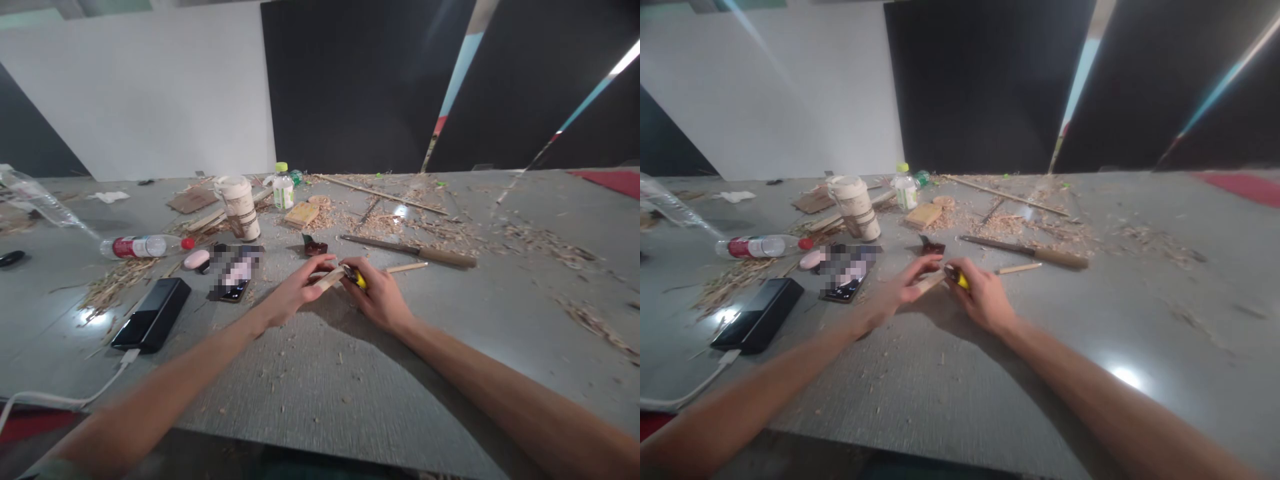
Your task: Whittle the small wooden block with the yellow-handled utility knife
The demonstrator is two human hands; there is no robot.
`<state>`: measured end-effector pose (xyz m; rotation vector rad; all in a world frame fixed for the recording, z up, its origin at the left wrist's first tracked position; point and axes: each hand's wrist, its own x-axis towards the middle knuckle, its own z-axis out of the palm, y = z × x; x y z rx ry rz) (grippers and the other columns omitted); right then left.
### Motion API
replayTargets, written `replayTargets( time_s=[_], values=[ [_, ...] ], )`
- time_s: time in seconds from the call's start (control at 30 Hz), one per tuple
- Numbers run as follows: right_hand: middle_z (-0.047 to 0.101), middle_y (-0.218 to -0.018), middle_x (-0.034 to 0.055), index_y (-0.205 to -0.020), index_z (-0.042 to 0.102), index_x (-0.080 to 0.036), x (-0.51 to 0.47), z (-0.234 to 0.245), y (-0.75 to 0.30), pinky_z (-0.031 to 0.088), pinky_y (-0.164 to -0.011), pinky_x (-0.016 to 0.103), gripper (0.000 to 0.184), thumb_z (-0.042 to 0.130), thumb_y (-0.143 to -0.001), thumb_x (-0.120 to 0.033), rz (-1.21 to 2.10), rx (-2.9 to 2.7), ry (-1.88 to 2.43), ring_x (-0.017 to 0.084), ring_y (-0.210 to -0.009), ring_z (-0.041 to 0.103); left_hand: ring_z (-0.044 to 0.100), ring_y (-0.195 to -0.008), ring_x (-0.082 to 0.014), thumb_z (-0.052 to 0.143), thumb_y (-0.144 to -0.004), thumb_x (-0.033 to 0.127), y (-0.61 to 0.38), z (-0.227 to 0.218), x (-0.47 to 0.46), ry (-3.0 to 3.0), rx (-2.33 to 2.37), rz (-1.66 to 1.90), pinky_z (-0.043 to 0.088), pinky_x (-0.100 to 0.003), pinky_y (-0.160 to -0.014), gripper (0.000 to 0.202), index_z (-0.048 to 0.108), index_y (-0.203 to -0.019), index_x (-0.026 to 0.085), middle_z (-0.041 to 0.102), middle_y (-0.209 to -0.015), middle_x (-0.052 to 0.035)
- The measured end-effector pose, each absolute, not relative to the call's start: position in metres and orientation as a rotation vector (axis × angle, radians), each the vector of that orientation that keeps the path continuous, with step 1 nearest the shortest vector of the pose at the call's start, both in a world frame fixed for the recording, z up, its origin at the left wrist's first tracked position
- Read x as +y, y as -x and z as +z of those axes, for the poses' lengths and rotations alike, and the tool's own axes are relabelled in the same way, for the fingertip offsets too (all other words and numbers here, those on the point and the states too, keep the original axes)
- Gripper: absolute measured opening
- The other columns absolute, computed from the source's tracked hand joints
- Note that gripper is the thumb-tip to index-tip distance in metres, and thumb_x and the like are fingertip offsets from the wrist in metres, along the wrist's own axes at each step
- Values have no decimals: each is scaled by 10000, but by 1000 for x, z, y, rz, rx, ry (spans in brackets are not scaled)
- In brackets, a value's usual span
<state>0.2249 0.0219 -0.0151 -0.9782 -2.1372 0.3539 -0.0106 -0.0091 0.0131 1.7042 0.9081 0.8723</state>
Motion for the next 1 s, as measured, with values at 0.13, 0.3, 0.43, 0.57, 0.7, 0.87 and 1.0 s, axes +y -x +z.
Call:
replayTargets(
  time_s=[0.13, 0.3, 0.43, 0.57, 0.7, 0.87, 1.0],
  values=[
    [748, -987, 62, -1204, 596, -232, 18, -13, -223, 449, -689, 281, 201, 526, -1045, -334, 323, -2134, 985, 189, -774, 676, 504, -1421, -352, 568, -812, 238, 8, 16, -11, -1796, 957, 941, 443, -530, -1173, 696, 525, -1506, 281, 515, -1579, -95],
    [722, -907, 28, -1120, 586, -233, 16, -15, -225, 419, -667, 267, 129, 568, -1014, -302, 244, -2158, 921, 164, -722, 640, 540, -1282, -322, 589, -783, 230, 8, 19, -15, -1829, 1016, 989, 474, -499, -1114, 593, 563, -1374, 279, 533, -1439, -90],
    [685, -847, 12, -1058, 572, -230, 15, -16, -226, 397, -636, 267, 126, 588, -1012, -347, 212, -2180, 915, 161, -693, 614, 559, -1178, -284, 580, -867, 292, 6, 22, -18, -1794, 1101, 1021, 497, -463, -1057, 373, 578, -1238, 253, 564, -1284, -81],
    [678, -875, 7, -1276, 562, -217, 17, -14, -229, 418, -628, 266, 322, 622, -1001, -375, 234, -2173, 871, 156, -681, 605, 572, -1237, -292, 640, -913, 372, 6, 16, -16, -1781, 1019, 991, 509, -471, -1056, 431, 553, -1326, 279, 560, -1368, -95],
    [699, -938, 12, -1425, 557, -231, 18, -11, -230, 453, -660, 255, 440, 625, -994, -293, 321, -2298, 537, 136, -716, 621, 524, -1414, -327, 768, -879, 452, 13, 11, -9, -1778, 783, 878, 500, -494, -1117, 729, 426, -1507, 308, 509, -1510, -138],
    [699, -870, 20, -1143, 699, -197, 17, -12, -228, 408, -628, 253, 199, 611, -966, -177, 303, -2351, 390, 129, -716, 613, 590, -1336, -299, 515, -1051, 423, 34, 20, 9, -2176, 1037, 842, 482, -507, -1142, 350, 609, -1348, 263, 628, -1412, -125],
    [732, -939, 36, -1173, 696, -198, 19, -15, -230, 430, -659, 256, 232, 636, -950, -183, 312, -2346, 425, 137, -765, 639, 517, -1381, -404, 551, -964, 281, 61, 23, 24, -2413, 1974, 537, 448, -583, -1139, 468, 579, -1416, 164, 521, -1493, -211]
  ],
)
